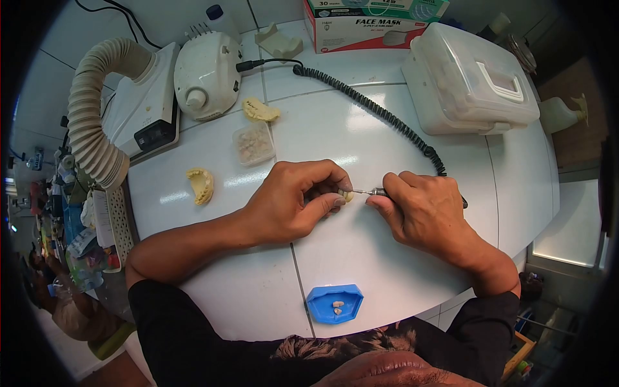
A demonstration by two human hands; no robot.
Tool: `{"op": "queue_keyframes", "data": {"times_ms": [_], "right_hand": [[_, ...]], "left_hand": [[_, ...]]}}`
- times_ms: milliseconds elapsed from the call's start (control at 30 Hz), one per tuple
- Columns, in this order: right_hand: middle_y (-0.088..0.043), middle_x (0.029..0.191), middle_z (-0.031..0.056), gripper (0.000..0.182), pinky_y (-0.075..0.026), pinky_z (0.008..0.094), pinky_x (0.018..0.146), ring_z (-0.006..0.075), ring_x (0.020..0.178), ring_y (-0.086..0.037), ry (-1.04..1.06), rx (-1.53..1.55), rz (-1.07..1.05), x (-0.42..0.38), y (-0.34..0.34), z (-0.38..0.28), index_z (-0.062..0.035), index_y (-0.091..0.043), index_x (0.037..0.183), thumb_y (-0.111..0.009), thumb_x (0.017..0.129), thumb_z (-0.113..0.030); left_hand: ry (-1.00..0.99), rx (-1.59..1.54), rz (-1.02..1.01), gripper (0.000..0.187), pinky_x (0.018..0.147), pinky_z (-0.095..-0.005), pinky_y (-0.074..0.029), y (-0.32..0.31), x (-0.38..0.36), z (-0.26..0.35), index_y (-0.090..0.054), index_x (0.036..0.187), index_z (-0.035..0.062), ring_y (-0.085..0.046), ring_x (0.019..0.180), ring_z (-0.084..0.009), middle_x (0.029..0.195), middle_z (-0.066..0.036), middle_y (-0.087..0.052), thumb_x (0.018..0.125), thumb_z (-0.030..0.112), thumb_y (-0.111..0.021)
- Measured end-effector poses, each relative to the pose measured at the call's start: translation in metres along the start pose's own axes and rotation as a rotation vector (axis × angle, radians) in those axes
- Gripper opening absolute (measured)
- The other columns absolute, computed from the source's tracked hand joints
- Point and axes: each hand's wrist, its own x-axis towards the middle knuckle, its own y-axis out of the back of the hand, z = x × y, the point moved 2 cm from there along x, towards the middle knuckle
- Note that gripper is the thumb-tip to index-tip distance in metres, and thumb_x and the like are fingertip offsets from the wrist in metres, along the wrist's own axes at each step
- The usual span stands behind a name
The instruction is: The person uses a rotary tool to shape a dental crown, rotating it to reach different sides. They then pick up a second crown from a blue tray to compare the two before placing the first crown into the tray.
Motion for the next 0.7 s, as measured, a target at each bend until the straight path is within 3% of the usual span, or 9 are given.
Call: {"op": "queue_keyframes", "data": {"times_ms": [700], "right_hand": [[-0.063, 0.063, 0.0071, 0.045, -0.046, 0.0426, 0.044, 0.0285, 0.050, -0.065, 0.027, 0.016, -0.024, -0.0003, 0.0014, 0.0014, -0.0087, -0.066, 0.082, -0.076, 0.105, -0.045]], "left_hand": [[0.069, -0.008, -0.001, 0.014, 0.081, -0.0256, -0.062, 0.0016, 0.0014, 0.0031, -0.069, 0.119, -0.0051, -0.076, 0.088, -0.0102, 0.095, -0.008, -0.078, 0.105, -0.004, -0.069]]}}
